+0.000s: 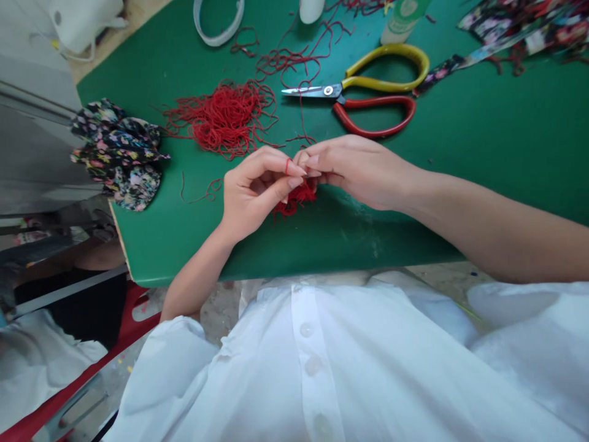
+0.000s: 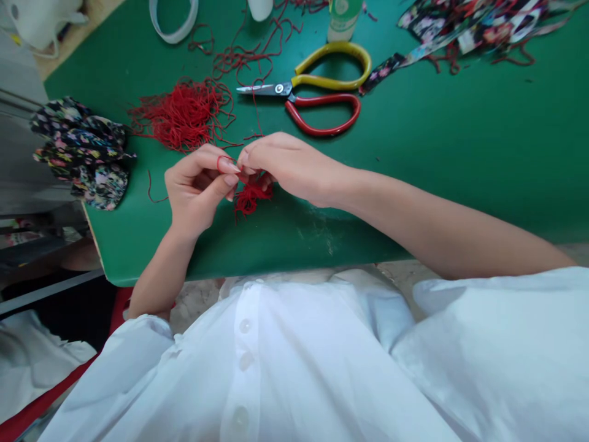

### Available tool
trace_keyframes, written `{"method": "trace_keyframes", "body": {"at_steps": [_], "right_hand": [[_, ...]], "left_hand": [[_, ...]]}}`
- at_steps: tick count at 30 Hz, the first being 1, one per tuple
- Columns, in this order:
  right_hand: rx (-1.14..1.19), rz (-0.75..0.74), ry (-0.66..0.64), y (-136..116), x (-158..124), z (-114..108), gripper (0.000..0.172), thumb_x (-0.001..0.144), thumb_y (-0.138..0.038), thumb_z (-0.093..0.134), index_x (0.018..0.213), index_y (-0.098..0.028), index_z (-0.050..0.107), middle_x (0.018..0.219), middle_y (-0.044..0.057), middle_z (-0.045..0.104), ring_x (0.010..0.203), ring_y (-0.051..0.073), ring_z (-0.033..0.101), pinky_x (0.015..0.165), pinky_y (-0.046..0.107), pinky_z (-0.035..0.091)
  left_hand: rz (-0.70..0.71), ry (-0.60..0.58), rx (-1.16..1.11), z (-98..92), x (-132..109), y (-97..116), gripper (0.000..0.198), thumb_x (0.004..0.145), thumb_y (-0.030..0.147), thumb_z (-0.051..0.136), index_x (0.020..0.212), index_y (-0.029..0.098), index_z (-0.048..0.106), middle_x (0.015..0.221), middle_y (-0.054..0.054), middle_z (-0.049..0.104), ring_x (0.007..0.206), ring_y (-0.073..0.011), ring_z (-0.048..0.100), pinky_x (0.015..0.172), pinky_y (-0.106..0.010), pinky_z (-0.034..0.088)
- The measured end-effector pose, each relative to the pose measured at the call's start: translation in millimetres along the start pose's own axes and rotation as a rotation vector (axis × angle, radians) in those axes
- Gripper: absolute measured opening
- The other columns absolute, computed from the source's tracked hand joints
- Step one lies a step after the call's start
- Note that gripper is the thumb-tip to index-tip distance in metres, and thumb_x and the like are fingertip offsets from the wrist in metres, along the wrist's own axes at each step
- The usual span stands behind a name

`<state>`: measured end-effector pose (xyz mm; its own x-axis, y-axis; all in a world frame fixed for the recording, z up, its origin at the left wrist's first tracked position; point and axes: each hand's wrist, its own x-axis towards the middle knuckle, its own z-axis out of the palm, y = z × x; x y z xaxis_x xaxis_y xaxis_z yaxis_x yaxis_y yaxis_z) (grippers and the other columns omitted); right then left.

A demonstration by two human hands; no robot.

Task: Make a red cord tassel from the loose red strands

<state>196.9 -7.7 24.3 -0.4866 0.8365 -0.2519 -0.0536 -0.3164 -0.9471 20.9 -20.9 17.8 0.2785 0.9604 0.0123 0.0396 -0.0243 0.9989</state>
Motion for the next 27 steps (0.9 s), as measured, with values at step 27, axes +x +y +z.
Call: {"method": "trace_keyframes", "body": {"at_steps": [27], "right_hand": [[0.465, -0.100, 0.091, -16.9, 0.0, -6.5, 0.046, 0.104, -0.018, 0.024, 0.059, -0.016, 0.032, 0.051, -0.005, 0.031, 0.045, 0.003, 0.031, 0.048, 0.020, 0.031]], "left_hand": [[-0.351, 0.117, -0.469, -6.1, 15.7, 13.0, 0.040, 0.099, 0.040, 0.042, 0.065, 0.018, 0.042, 0.062, 0.004, 0.051, 0.043, -0.0024, 0.035, 0.045, -0.018, 0.036]]}}
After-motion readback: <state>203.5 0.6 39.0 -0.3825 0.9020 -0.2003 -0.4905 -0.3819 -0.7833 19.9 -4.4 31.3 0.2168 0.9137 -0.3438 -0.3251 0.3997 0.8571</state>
